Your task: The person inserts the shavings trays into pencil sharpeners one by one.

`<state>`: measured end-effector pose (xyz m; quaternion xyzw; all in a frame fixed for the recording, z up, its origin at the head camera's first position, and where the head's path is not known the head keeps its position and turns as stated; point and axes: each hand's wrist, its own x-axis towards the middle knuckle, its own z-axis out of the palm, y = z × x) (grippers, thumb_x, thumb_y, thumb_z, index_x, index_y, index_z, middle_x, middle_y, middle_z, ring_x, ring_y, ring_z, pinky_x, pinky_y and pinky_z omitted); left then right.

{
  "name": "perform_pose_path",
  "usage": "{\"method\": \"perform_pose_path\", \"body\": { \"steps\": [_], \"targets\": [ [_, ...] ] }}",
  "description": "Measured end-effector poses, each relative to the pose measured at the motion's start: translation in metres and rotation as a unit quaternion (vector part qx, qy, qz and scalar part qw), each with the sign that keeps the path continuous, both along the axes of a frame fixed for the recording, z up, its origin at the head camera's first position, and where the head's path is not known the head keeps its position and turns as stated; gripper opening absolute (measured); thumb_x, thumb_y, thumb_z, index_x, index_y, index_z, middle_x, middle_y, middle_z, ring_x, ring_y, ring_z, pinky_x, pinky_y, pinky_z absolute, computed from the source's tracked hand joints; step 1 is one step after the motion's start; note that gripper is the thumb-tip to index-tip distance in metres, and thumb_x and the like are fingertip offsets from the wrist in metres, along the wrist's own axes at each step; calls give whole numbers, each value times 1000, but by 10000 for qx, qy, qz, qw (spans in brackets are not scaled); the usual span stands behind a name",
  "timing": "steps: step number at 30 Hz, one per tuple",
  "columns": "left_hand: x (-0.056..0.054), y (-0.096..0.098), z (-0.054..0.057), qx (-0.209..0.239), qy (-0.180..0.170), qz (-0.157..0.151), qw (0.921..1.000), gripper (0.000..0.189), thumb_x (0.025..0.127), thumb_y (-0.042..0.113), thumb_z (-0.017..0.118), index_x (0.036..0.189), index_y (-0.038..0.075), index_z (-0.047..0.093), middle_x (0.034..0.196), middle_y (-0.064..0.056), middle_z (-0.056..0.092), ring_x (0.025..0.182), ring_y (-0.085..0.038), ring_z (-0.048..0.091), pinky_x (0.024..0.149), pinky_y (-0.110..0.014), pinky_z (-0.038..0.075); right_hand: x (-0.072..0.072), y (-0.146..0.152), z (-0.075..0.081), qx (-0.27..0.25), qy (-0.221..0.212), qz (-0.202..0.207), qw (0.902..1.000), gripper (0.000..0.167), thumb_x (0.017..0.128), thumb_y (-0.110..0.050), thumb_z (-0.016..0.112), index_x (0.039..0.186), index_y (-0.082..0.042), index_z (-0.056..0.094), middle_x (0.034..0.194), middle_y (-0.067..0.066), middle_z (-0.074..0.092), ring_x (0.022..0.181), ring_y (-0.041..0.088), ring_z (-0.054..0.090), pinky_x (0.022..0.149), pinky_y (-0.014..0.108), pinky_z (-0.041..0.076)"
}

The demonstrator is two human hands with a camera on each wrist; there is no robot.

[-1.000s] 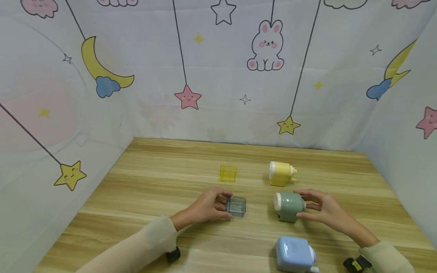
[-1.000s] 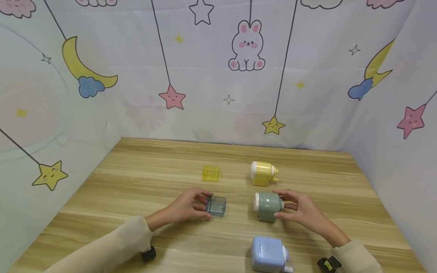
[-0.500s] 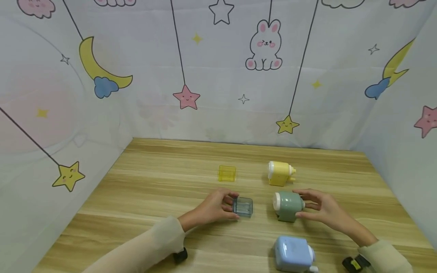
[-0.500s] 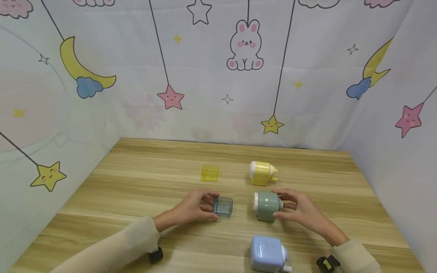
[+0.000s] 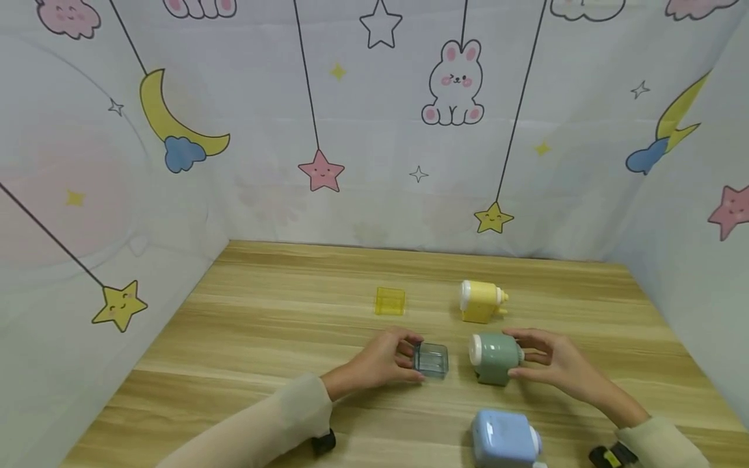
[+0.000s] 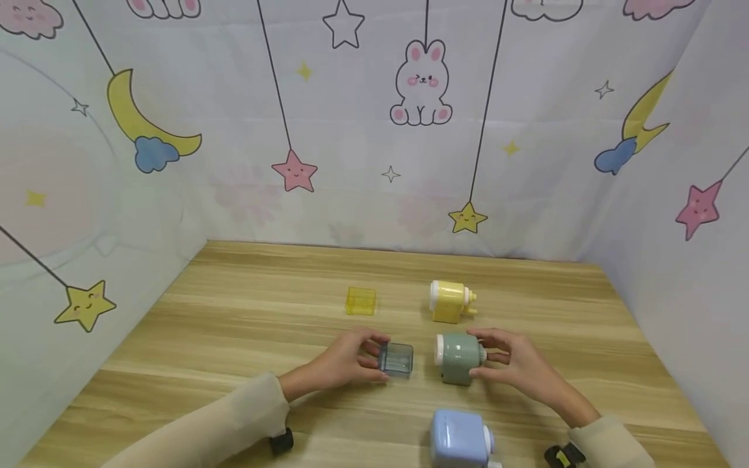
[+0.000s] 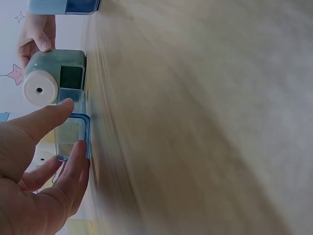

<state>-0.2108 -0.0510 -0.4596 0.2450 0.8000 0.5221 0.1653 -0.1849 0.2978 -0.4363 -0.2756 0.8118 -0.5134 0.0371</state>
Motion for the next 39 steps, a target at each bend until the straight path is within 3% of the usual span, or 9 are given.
{"method": "perform_pose_path", "body": {
  "steps": [11, 23, 30, 39],
  "targets": [
    [0, 19, 0, 16, 16, -61, 10000, 59, 75, 1, 87, 127, -4, 60, 115, -13, 62, 90, -18, 67, 75, -19, 57, 3, 2, -4, -49, -51, -97, 9999, 58, 81, 1, 81, 131, 15, 54, 131, 36, 53, 110, 5, 62, 87, 27, 56],
    [1, 26, 0, 11, -98, -158, 9998, 58, 76, 1, 86, 127, -3, 59, 111, -11, 62, 89, -15, 67, 74, -19, 57, 6, -3, -6, -209, 11, 17, 9998, 56, 82, 5, 79, 130, 16, 53, 129, 38, 53, 109, 6, 63, 87, 26, 56],
    [-3, 29, -1, -55, 11, -183, 9998, 59, 76, 3, 87, 127, -3, 59, 113, -11, 62, 89, -14, 67, 74, -18, 56, 3, -3, -5, -176, 43, 33, 9998, 56, 82, 5, 79, 131, 15, 54, 130, 38, 53, 110, 4, 62, 87, 25, 56],
    [-3, 33, 2, -15, -43, -181, 9998, 59, 76, 3, 87, 128, -2, 59, 113, -13, 63, 92, -17, 68, 75, -18, 56, 2, -5, -1, -29, -31, -111, 9999, 58, 82, 0, 81, 131, 14, 54, 130, 31, 56, 109, 5, 62, 87, 25, 56]
  ]
}}
